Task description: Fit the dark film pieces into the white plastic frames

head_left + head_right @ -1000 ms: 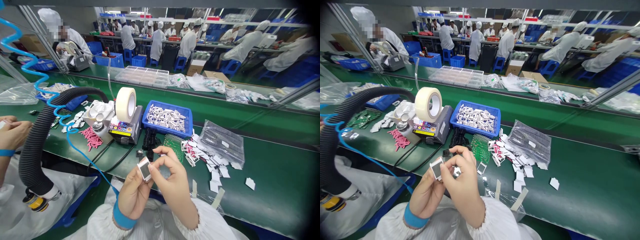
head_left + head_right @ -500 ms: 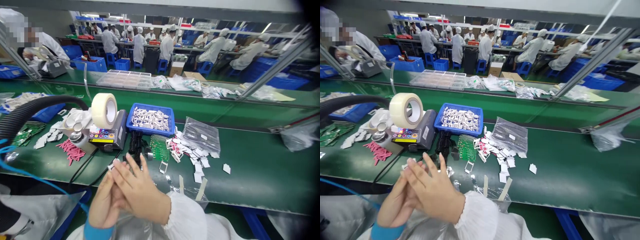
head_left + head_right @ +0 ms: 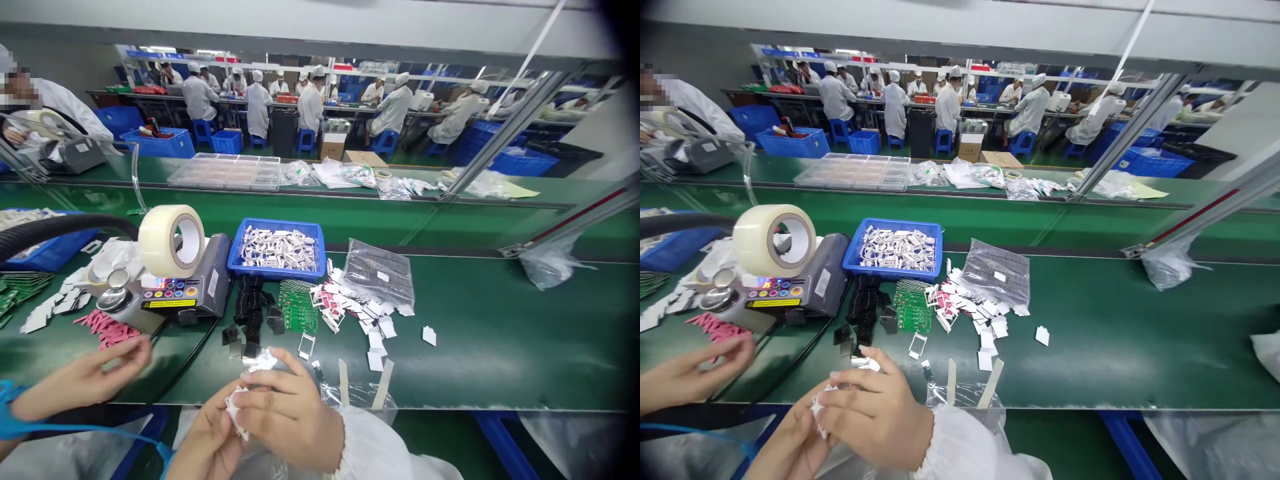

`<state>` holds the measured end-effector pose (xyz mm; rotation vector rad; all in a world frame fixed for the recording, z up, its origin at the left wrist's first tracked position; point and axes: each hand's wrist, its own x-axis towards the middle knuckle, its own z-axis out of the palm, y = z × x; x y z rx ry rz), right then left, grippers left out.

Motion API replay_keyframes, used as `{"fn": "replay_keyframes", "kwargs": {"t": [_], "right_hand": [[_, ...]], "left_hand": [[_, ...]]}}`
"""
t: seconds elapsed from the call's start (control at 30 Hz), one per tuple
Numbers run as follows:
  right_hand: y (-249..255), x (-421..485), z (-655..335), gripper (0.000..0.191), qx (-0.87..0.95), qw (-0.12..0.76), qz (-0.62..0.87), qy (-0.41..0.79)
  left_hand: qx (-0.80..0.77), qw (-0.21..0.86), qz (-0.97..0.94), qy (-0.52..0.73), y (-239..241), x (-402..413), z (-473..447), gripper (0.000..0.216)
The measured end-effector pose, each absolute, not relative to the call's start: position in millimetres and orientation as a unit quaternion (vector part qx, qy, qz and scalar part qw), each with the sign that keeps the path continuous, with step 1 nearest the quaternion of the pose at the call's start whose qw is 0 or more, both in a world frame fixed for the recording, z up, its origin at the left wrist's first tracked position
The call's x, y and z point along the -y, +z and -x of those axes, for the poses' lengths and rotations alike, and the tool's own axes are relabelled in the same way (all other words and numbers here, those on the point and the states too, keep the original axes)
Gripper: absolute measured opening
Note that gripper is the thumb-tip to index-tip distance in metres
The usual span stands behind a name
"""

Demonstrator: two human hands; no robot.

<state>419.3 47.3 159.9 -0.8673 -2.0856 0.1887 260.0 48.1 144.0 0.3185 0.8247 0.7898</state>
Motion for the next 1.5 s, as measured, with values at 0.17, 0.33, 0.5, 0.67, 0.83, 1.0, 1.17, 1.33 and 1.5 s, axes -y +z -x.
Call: {"fn": "replay_keyframes", "kwargs": {"t": [0.17, 0.33, 0.5, 0.67, 0.83, 1.0, 1.17, 1.33, 1.5], "right_hand": [[138.8, -61.3, -464.8, 0.018, 0.811, 0.333, 0.481, 0.027], [103.5, -85.3, -508.4, 0.025, 0.757, 0.134, 0.638, -0.049], [91.4, -91.7, -511.9, 0.02, 0.77, 0.104, 0.628, -0.048], [96.7, -91.4, -514.2, 0.022, 0.781, 0.092, 0.616, -0.047], [96.0, -92.5, -509.5, 0.017, 0.778, 0.093, 0.62, -0.045], [93.4, -97.7, -511.9, 0.013, 0.783, 0.112, 0.61, -0.05], [115.9, -86.9, -517.4, 0.011, 0.78, 0.17, 0.599, -0.058], [168.4, -57.5, -477.4, 0.013, 0.77, 0.354, 0.53, 0.025], [198.0, -43.9, -429.9, 0.018, 0.787, 0.388, 0.479, 0.012]], "left_hand": [[-0.374, 0.824, -0.124, 0.408, 139.5, -55.7, -263.7, 0.033], [-0.372, 0.835, -0.144, 0.378, 139.0, -59.2, -262.9, 0.033], [-0.355, 0.833, -0.189, 0.38, 143.0, -59.8, -269.2, 0.034], [-0.323, 0.834, -0.2, 0.4, 145.1, -63.6, -268.7, 0.034], [-0.306, 0.833, -0.21, 0.411, 139.9, -64.2, -268.0, 0.03], [-0.302, 0.833, -0.215, 0.411, 132.4, -68.0, -267.8, 0.032], [-0.311, 0.817, -0.228, 0.429, 129.8, -71.3, -268.9, 0.03], [-0.308, 0.79, -0.248, 0.468, 135.9, -71.0, -285.8, 0.031], [-0.317, 0.746, -0.265, 0.522, 143.9, -69.6, -295.1, 0.027]]}}
